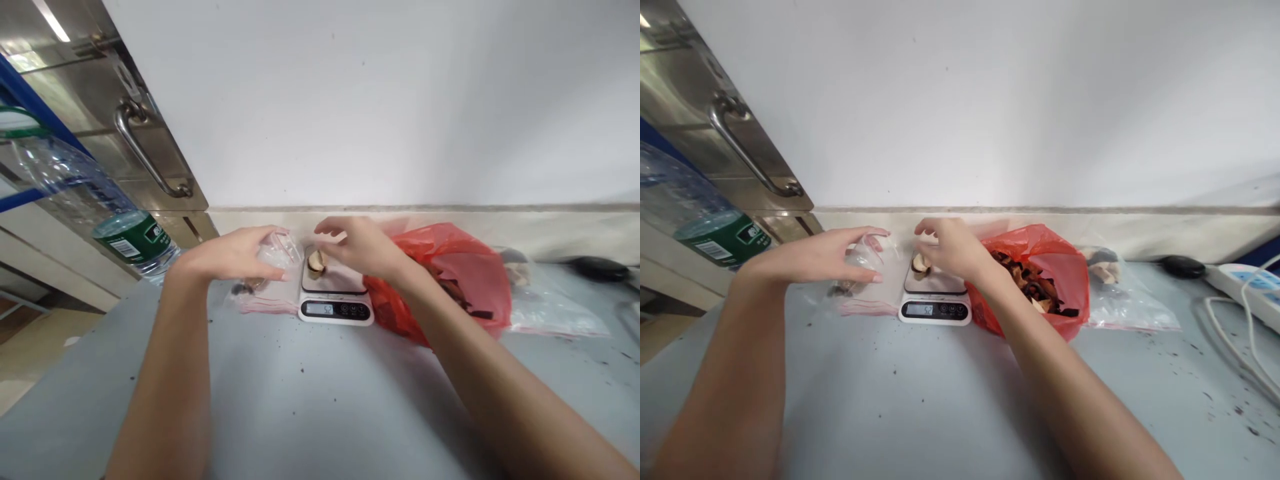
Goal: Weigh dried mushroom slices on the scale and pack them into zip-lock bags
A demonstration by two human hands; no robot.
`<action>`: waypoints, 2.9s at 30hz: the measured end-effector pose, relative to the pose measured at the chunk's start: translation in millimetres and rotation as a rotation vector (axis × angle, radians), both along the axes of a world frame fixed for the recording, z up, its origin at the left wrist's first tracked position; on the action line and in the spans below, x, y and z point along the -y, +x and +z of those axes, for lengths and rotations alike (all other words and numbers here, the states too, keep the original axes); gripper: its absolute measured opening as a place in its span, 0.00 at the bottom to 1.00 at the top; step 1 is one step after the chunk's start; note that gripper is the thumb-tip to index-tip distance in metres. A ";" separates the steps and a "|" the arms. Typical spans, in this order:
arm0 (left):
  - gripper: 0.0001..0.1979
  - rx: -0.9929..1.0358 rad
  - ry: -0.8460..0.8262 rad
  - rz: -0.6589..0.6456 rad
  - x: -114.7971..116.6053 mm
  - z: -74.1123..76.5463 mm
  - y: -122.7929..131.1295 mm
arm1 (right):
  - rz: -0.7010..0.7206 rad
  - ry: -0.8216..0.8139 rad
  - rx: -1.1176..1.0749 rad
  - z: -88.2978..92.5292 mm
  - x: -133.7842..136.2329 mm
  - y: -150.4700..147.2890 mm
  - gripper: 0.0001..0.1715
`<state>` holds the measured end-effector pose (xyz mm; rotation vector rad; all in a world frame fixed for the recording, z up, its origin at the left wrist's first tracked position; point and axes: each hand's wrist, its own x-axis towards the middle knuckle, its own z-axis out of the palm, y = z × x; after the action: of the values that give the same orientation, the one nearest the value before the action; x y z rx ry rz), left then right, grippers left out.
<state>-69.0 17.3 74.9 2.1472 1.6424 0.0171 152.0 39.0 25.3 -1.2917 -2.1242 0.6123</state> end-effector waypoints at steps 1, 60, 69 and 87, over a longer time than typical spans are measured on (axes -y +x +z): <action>0.42 -0.014 0.001 -0.005 -0.2 -0.2 -2.1 | 0.034 -0.009 0.082 -2.9 -0.2 -2.3 0.16; 0.12 0.647 0.478 -0.053 10.2 0.6 44.6 | 0.004 -0.007 -0.004 55.6 38.1 80.9 0.16; 0.08 0.681 0.465 -0.220 13.0 0.5 54.6 | 0.293 0.027 -0.119 42.9 29.0 80.8 0.17; 0.09 0.725 0.573 -0.255 12.9 -5.3 63.4 | 0.277 -0.065 -0.203 41.3 32.7 74.4 0.18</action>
<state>-5.6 4.4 69.6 2.3047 0.9954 1.1612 226.4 6.3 66.6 -0.9287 -2.1419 0.8942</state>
